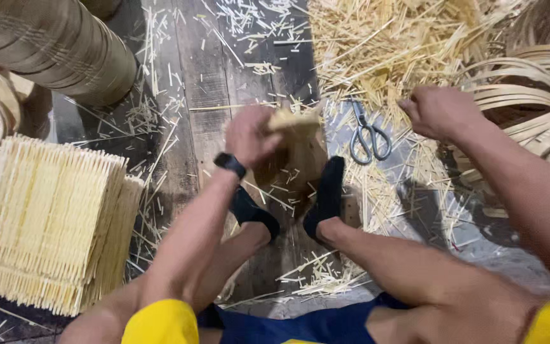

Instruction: The person assembles bamboo steamers by bending bamboo strips into circular frames, placing them onto a wooden mold with a woven bamboo base, and trimming the excess strips using scissors.

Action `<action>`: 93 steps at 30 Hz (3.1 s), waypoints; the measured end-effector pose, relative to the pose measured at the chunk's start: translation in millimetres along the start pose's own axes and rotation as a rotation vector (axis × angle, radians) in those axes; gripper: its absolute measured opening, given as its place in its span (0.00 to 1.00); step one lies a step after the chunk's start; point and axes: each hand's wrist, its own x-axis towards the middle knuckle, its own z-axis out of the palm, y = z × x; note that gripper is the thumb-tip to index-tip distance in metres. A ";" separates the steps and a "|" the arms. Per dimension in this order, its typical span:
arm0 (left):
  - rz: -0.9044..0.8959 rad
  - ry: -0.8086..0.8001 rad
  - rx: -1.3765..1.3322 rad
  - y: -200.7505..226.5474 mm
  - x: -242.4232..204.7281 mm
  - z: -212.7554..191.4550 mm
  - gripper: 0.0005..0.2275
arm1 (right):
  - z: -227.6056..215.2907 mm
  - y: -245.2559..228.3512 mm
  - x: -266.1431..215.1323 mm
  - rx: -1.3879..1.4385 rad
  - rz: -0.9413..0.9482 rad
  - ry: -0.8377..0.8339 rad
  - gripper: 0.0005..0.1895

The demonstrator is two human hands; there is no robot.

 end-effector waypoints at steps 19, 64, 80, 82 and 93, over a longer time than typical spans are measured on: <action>-0.949 0.091 0.236 49.2 -43.9 114.5 0.62 | 267.7 -26.1 99.6 0.592 0.130 0.334 0.37; -0.228 -0.232 0.051 5.1 -72.6 77.7 0.51 | 142.2 -134.2 -44.0 1.170 0.113 -0.233 0.22; -0.555 0.095 0.101 79.7 -75.2 109.9 0.49 | 190.8 -83.8 31.4 -0.078 -0.081 0.070 0.19; -0.506 0.073 0.085 73.1 -77.0 108.5 0.50 | 184.2 -66.9 36.2 -0.053 -0.193 0.189 0.18; -0.352 -0.273 0.015 53.4 -69.1 85.6 0.57 | 166.2 -83.1 62.0 -0.080 -0.113 -0.060 0.28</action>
